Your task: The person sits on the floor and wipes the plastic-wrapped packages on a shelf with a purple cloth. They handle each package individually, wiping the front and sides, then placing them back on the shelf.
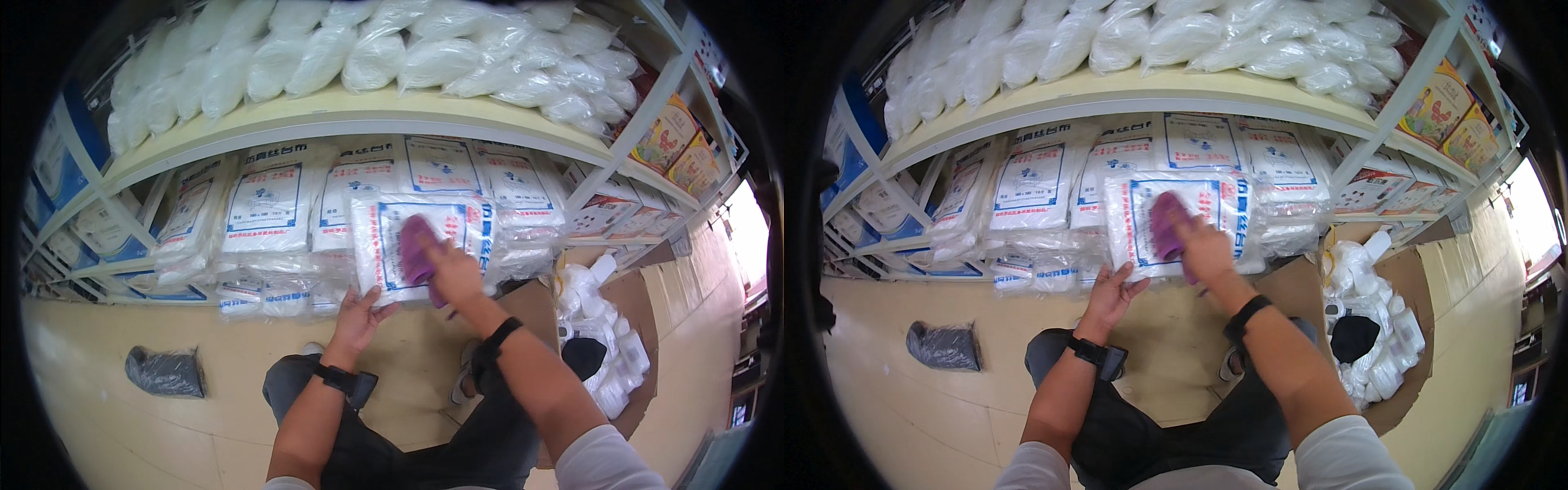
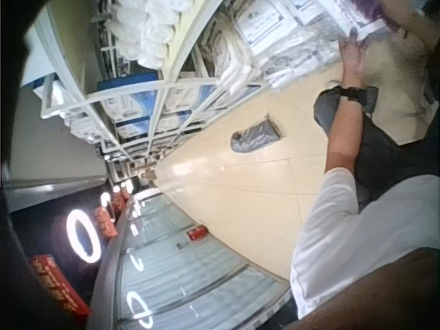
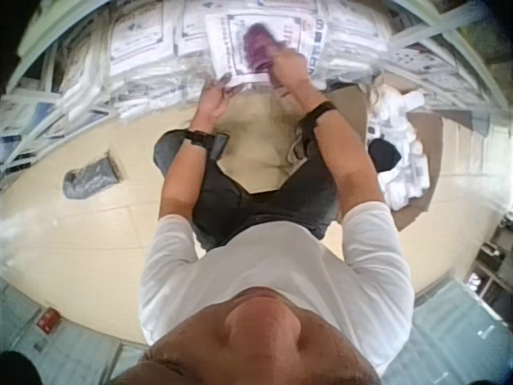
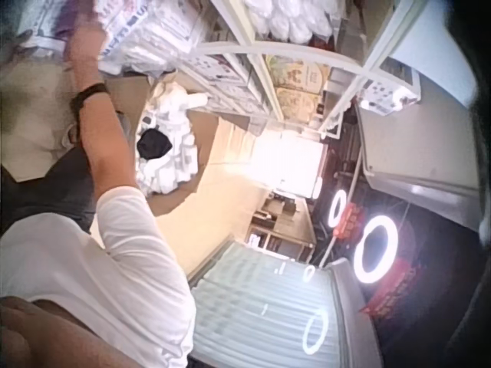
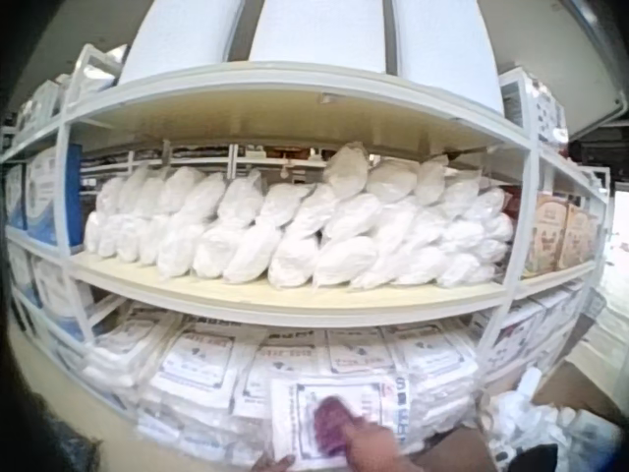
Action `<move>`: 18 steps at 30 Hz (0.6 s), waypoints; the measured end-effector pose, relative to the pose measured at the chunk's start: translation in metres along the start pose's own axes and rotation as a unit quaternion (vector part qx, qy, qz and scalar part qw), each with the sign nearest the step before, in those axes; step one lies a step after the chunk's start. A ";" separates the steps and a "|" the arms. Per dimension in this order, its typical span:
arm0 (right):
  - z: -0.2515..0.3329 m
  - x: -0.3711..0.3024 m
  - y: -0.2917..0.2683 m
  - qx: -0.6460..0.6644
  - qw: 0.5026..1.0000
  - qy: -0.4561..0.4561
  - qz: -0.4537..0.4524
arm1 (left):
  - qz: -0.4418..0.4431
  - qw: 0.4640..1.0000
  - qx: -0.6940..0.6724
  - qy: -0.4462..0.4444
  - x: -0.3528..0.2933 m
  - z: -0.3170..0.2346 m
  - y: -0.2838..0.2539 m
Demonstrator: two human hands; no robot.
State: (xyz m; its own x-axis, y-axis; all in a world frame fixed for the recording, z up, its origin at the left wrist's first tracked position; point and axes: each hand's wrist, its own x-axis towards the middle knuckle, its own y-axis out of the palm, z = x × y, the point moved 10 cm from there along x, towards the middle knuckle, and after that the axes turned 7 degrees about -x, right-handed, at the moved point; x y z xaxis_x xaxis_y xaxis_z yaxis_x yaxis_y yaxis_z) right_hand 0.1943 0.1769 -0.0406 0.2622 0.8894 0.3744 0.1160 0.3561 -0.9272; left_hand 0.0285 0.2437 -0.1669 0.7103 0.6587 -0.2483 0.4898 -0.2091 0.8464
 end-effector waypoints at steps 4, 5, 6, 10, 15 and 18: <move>-0.096 0.016 -0.019 -0.057 0.971 0.230 0.025 | 0.005 1.000 -0.017 -0.012 0.003 0.014 0.006; -0.083 0.024 -0.044 -0.023 0.973 0.231 -0.015 | -0.005 1.000 -0.026 -0.006 0.002 0.014 0.000; -0.070 0.033 -0.074 0.008 0.971 0.233 -0.057 | -0.011 0.999 -0.036 -0.002 0.004 0.015 0.000; 0.061 0.061 -0.088 0.070 0.988 -0.049 -0.125 | 0.006 0.999 -0.051 -0.001 0.005 0.017 0.003; 0.070 0.076 -0.001 -0.100 0.990 -0.103 0.003 | -0.017 0.998 -0.054 0.006 0.005 0.016 -0.006; -0.008 0.105 0.006 -0.102 0.991 0.084 0.034 | 0.006 0.998 -0.066 0.011 0.006 0.018 0.008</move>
State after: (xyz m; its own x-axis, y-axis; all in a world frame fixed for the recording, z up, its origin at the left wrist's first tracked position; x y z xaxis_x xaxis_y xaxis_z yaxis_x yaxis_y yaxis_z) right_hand 0.2305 0.2701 -0.0071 0.4299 0.8432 0.3228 0.2784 0.2163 -0.9358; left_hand 0.0456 0.2330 -0.1700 0.7039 0.6723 -0.2293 0.4103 -0.1213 0.9038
